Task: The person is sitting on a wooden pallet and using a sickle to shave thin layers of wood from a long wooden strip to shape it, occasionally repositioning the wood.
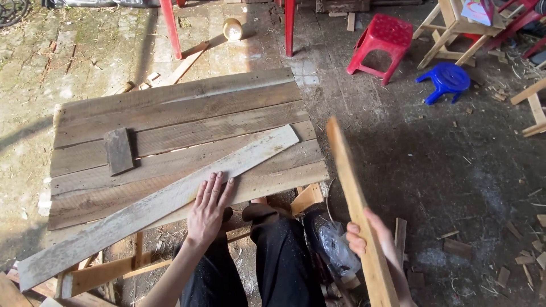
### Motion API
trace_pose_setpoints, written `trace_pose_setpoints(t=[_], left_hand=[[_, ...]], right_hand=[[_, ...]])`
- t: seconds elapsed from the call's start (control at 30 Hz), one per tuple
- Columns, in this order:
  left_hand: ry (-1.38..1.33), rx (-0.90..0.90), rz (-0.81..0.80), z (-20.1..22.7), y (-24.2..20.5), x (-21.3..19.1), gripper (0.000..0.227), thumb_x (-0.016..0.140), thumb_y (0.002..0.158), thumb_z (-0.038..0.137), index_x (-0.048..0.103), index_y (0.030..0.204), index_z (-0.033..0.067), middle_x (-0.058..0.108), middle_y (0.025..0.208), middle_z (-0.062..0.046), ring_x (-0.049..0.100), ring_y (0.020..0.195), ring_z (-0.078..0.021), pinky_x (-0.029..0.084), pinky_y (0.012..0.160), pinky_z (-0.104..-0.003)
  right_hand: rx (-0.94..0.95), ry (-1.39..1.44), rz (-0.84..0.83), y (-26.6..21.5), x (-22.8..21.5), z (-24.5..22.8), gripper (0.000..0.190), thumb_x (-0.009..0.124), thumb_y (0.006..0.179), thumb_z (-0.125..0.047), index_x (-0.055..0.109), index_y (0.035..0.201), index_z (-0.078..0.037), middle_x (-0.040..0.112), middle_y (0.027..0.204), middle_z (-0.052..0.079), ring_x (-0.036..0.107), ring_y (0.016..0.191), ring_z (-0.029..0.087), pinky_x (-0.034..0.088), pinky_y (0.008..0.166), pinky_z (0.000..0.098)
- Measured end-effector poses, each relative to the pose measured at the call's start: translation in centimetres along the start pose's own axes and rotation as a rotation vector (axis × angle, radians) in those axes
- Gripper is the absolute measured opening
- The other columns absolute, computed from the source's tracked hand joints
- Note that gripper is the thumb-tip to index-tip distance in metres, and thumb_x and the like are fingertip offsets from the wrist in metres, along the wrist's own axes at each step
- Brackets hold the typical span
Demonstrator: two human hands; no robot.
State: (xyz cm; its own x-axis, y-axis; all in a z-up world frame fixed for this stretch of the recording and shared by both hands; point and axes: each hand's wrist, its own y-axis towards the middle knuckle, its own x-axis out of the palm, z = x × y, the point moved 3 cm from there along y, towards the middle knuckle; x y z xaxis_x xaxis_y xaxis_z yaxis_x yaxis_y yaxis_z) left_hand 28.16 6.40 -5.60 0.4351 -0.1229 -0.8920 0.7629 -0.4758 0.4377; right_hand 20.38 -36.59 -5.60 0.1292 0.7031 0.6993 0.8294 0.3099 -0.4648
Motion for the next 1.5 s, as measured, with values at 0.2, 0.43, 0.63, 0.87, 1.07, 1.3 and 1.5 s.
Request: trace_pose_setpoints(t=[0.2,0.43,0.63,0.87,1.07,1.3,1.5], left_hand=[[0.013,-0.008,-0.008,0.3,0.2,-0.2,0.107,0.054,0.071,-0.015,0.01,0.165,0.0123,0.014,0.17,-0.019,0.013,0.158,-0.0307,0.011,0.131,-0.045],[0.011,0.018,-0.024,0.3,-0.1,0.0,0.112,0.052,0.068,-0.017,0.005,0.165,0.0131,0.008,0.17,-0.02,0.008,0.159,-0.0309,0.009,0.13,-0.044],[0.02,0.026,0.021,0.2,0.3,0.0,0.108,0.054,0.071,-0.017,0.01,0.165,0.0122,0.013,0.17,-0.021,0.014,0.158,-0.0324,0.014,0.13,-0.044],[0.034,0.031,0.011,0.4,0.2,-0.2,0.098,0.054,0.078,-0.013,0.013,0.164,0.0101,0.017,0.169,-0.022,0.018,0.157,-0.0339,0.017,0.13,-0.045],[0.024,0.038,0.009,0.0,0.0,-0.2,0.101,0.053,0.076,-0.015,0.012,0.165,0.0107,0.016,0.169,-0.021,0.016,0.158,-0.0324,0.014,0.13,-0.044],[0.01,0.04,-0.054,-0.1,0.3,-0.9,0.112,0.049,0.069,-0.023,0.005,0.165,0.013,0.012,0.17,-0.02,0.012,0.158,-0.031,0.012,0.13,-0.045],[-0.083,0.011,-0.111,-0.2,0.0,-0.5,0.1,0.052,0.079,-0.018,0.009,0.165,0.0097,0.012,0.17,-0.021,0.011,0.158,-0.0333,0.012,0.13,-0.048]], right_hand=[[0.153,0.026,0.188,2.3,-9.1,2.3,0.062,0.061,0.083,-0.075,0.051,0.076,-0.014,0.043,0.056,-0.007,0.041,0.041,0.007,0.033,0.042,0.0239],[-0.004,0.006,0.086,-1.4,0.1,0.0,0.053,0.06,0.095,-0.046,0.042,0.133,-0.013,0.05,0.067,-0.001,0.046,0.042,0.006,0.04,0.032,0.0184],[-0.116,0.015,0.553,-0.4,-7.7,-0.1,0.048,0.064,0.087,-0.054,0.035,0.112,-0.025,0.04,0.066,-0.008,0.035,0.047,0.004,0.029,0.038,0.0182],[0.204,-0.038,0.006,1.0,-6.2,1.5,0.051,0.053,0.095,-0.062,0.051,0.09,-0.011,0.051,0.059,-0.003,0.049,0.041,0.008,0.042,0.037,0.019],[0.145,-0.005,0.163,0.8,-10.8,0.8,0.048,0.055,0.09,-0.067,0.044,0.089,-0.021,0.043,0.066,-0.004,0.04,0.047,0.009,0.034,0.042,0.0247],[0.258,-0.215,0.058,0.0,-6.6,2.2,0.064,0.048,0.096,-0.067,0.057,0.07,-0.01,0.054,0.049,0.001,0.055,0.037,0.013,0.042,0.035,0.0229],[-0.059,-0.75,0.809,-5.0,-9.9,5.8,0.061,0.06,0.095,-0.036,0.048,0.155,-0.026,0.059,0.065,0.012,0.056,0.047,0.022,0.046,0.038,0.0348]])
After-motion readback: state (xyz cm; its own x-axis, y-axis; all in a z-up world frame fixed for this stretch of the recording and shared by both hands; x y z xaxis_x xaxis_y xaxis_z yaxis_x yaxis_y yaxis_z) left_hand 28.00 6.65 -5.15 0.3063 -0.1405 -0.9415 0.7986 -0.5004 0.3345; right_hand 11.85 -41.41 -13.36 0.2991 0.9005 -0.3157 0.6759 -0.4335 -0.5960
